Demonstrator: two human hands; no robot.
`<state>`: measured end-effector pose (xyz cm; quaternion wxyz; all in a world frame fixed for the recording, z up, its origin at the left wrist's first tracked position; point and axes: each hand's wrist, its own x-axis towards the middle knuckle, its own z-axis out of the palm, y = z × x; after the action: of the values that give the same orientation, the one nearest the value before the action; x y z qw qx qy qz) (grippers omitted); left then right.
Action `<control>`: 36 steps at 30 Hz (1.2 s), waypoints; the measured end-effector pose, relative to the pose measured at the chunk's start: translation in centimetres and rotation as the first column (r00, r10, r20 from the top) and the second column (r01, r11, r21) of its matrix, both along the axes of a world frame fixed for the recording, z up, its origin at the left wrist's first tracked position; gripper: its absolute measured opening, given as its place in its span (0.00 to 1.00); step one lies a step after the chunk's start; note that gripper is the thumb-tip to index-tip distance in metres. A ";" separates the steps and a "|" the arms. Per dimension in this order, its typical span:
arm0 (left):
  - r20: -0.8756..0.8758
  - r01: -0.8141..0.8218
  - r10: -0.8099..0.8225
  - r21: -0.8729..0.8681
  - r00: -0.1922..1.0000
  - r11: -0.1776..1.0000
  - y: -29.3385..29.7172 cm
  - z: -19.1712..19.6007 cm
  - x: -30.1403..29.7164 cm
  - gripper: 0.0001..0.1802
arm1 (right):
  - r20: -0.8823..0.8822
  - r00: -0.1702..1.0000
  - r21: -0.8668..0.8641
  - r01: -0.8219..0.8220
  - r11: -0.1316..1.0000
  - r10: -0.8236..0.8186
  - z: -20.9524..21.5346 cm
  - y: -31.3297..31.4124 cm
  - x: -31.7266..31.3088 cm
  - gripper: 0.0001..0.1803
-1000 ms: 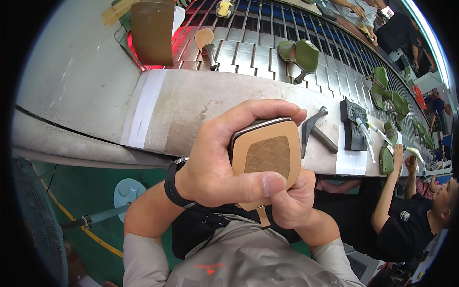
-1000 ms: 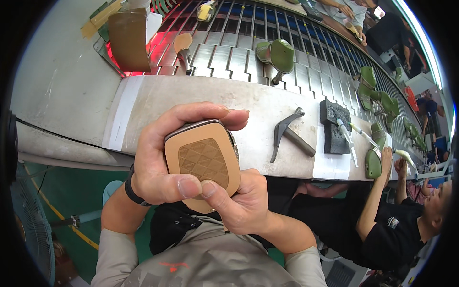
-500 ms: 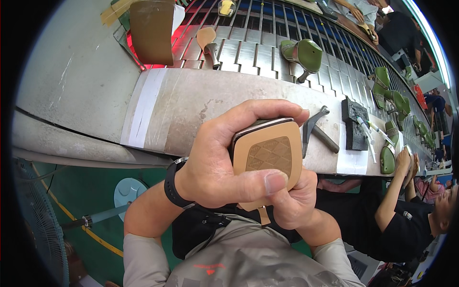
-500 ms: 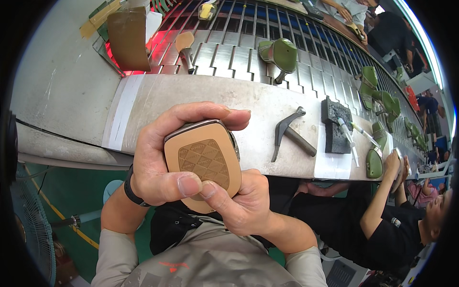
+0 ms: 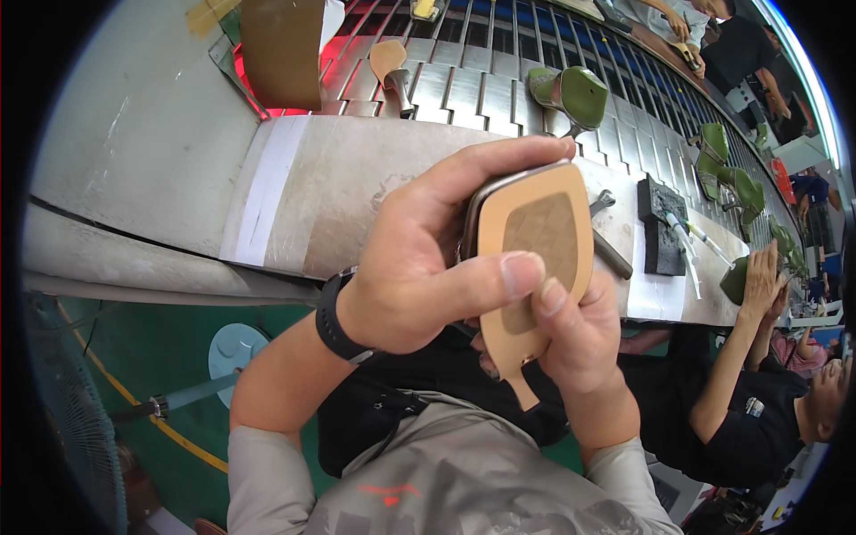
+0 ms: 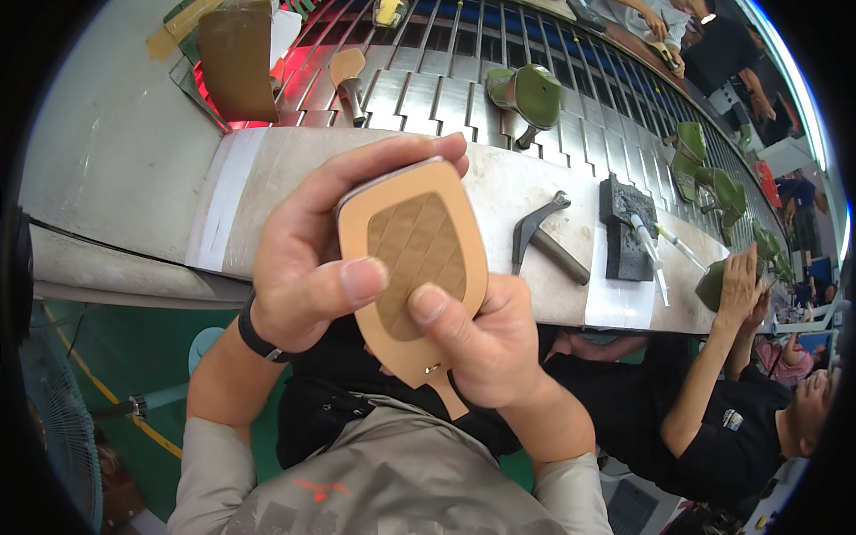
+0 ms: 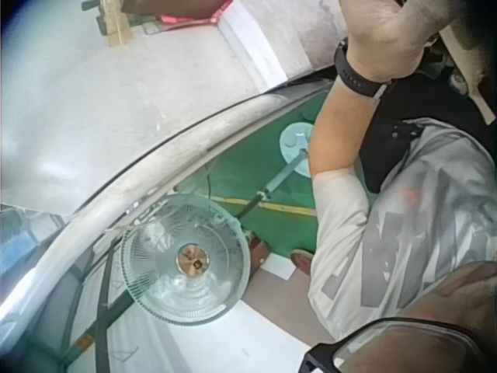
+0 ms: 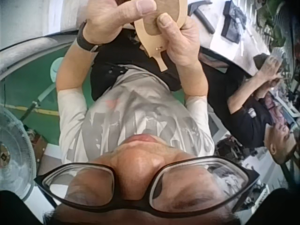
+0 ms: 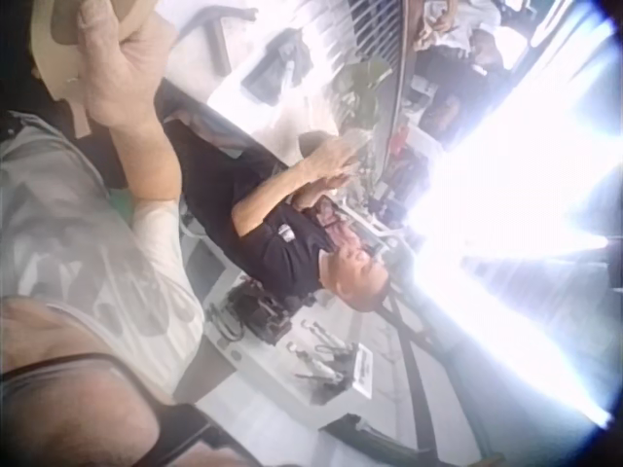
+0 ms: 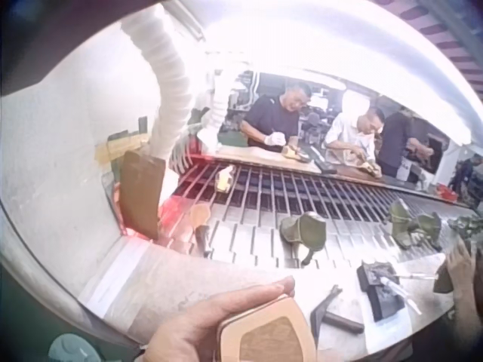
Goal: The person assembles high-heeled shoes by fitting a green upper onto a heel, hammering around the silver trim and heel seat with a hammer, and applying a tan sole to the bottom of the assembly.
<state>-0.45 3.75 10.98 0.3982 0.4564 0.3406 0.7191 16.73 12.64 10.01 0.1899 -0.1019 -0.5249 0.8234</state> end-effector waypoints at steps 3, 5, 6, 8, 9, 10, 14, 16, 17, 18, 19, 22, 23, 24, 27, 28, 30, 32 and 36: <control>0.001 0.005 -0.005 -0.010 1.000 1.000 0.6 -0.1 0.1 0.45 | -0.026 1.000 0.023 -0.002 1.000 0.002 0.2 0.8 -0.2 0.19; -0.031 -0.008 0.008 0.002 0.999 1.000 0.8 -0.2 0.2 0.45 | -0.027 1.000 0.031 -0.003 1.000 0.004 0.2 0.9 -0.1 0.20; -0.028 -0.005 0.005 0.002 1.000 1.000 0.9 -0.4 0.2 0.45 | -0.006 1.000 0.022 0.011 1.000 -0.010 0.2 0.8 0.0 0.20; 0.009 0.039 -0.039 0.051 0.999 0.998 1.2 -0.9 0.0 0.47 | 0.017 0.999 0.012 0.027 1.000 -0.027 0.3 0.7 0.1 0.20; 0.011 0.038 -0.039 0.049 0.999 0.998 1.2 -0.9 0.0 0.47 | 0.018 0.999 0.034 0.031 0.999 -0.032 0.4 0.7 0.2 0.20; -0.024 0.025 -0.024 0.030 0.999 0.999 1.2 -0.8 0.0 0.48 | 0.018 0.999 0.055 0.036 0.998 -0.037 0.5 0.7 0.2 0.20; 0.096 -0.043 0.036 0.068 0.995 0.997 1.7 -1.0 1.0 0.43 | 0.021 0.998 0.101 0.060 0.993 -0.063 0.8 0.8 0.1 0.20; 0.123 -0.043 0.034 0.072 0.992 0.996 1.8 -0.9 1.1 0.41 | -0.003 0.999 0.134 0.047 0.990 -0.047 0.8 1.1 0.1 0.19; 0.148 -0.044 0.032 0.078 0.989 0.996 1.9 -0.8 1.1 0.39 | 0.000 0.999 0.134 0.046 0.990 -0.047 0.8 1.1 0.0 0.19; 0.153 -0.042 0.030 0.076 0.988 0.996 2.1 -0.8 1.2 0.39 | -0.004 0.997 0.168 0.075 0.983 -0.076 0.7 1.0 -0.1 0.19; 0.101 -0.095 0.089 0.058 0.991 0.994 2.2 -0.8 1.2 0.36 | -0.009 0.995 0.202 0.104 0.974 -0.104 0.7 1.0 -0.2 0.19; 0.117 -0.115 0.111 0.030 0.987 0.993 2.9 -0.3 1.0 0.31 | 0.082 0.992 0.240 0.074 0.968 -0.097 1.3 2.0 0.1 0.20; 0.179 -0.085 0.079 0.023 0.981 0.996 3.4 -0.1 0.8 0.29 | 0.087 0.991 0.239 0.078 0.968 -0.102 1.3 2.4 0.1 0.20; 0.187 -0.065 0.062 0.011 0.980 0.998 3.8 -0.2 0.4 0.31 | 0.089 0.991 0.213 0.080 0.974 -0.101 1.2 2.9 -0.2 0.20; 0.219 0.018 -0.021 0.018 0.975 1.000 4.8 -0.4 -1.0 0.31 | 0.073 0.991 0.150 0.101 0.983 -0.113 1.3 4.0 -0.8 0.21; 0.207 0.042 -0.048 0.034 0.977 0.999 5.0 -0.8 -1.4 0.30 | 0.057 0.994 0.121 0.088 0.989 -0.096 1.3 4.4 -0.8 0.20; 0.118 0.044 -0.048 0.040 0.992 0.998 5.2 -0.9 -1.9 0.30 | 0.049 0.996 0.102 0.068 0.992 -0.073 1.2 5.1 -0.9 0.20; 0.012 0.064 -0.065 0.043 0.998 0.997 5.2 -1.1 -2.5 0.30 | 0.052 0.995 0.114 0.077 0.990 -0.083 1.2 5.2 -0.9 0.20; -0.075 0.076 -0.074 0.033 0.994 0.997 5.2 -1.4 -3.0 0.32 | 0.034 0.992 0.125 0.117 0.985 -0.122 1.1 5.3 -1.1 0.19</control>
<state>-3.46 8.98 9.56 0.4040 0.5021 0.3248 0.6922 15.66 17.92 11.06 0.2341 -0.1385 -0.5715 0.7742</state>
